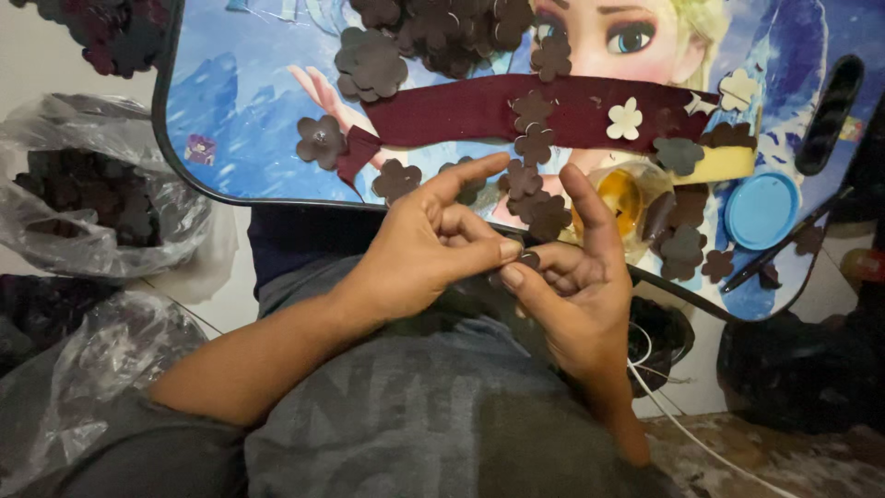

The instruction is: The person sits on the floor in front of a small printed lap table, picks up dark flower-shaped fabric cutouts one at a time, dips or dabs them in a cup of glue, and presses them onto a maroon strap, building a row of flower decorations alongside white flower cutouts already attached.

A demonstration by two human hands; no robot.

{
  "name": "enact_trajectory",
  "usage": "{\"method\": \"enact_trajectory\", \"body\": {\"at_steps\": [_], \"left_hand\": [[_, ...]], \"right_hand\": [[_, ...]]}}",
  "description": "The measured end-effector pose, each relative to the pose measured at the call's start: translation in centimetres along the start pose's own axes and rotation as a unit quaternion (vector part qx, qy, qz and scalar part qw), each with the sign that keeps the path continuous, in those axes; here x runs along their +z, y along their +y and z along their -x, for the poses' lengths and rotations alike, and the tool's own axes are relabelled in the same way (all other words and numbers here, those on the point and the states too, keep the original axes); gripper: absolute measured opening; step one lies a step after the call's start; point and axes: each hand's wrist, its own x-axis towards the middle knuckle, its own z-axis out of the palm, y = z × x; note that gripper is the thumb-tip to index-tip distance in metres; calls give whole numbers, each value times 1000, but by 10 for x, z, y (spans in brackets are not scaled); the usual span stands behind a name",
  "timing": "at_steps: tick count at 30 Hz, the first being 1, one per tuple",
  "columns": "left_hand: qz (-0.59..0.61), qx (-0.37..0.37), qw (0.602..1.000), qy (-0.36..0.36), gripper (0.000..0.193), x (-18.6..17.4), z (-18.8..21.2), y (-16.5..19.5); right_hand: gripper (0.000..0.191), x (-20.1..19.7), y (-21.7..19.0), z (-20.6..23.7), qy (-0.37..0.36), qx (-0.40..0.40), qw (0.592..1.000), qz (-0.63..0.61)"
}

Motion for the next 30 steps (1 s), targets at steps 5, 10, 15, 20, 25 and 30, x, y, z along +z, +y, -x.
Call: {"method": "enact_trajectory", "body": {"at_steps": [5,10,15,20,25,30], "left_hand": [[20,-10,1000,-19,82,-1,0,1],[26,-13,999,-27,83,-1,1,3],[13,-11,999,-29,83,-1,2,2],[-7,-8,999,-30,82,-2,2,2],[-8,-3,1000,-29,83,-2,2,2],[-30,-2,999,-21,86,-3,3,4]], "right_hand": [[92,0,-3,4,3,2,1000,-12],[88,1,-3,4,-1,-12,1000,-22],[86,3,-3,6,6,-15,999,-47],[86,4,-3,6,9,-15,999,-33],[89,2,0,5,10,-17,1000,-22],[93,1,2,5,7,-26,1000,9]]}}
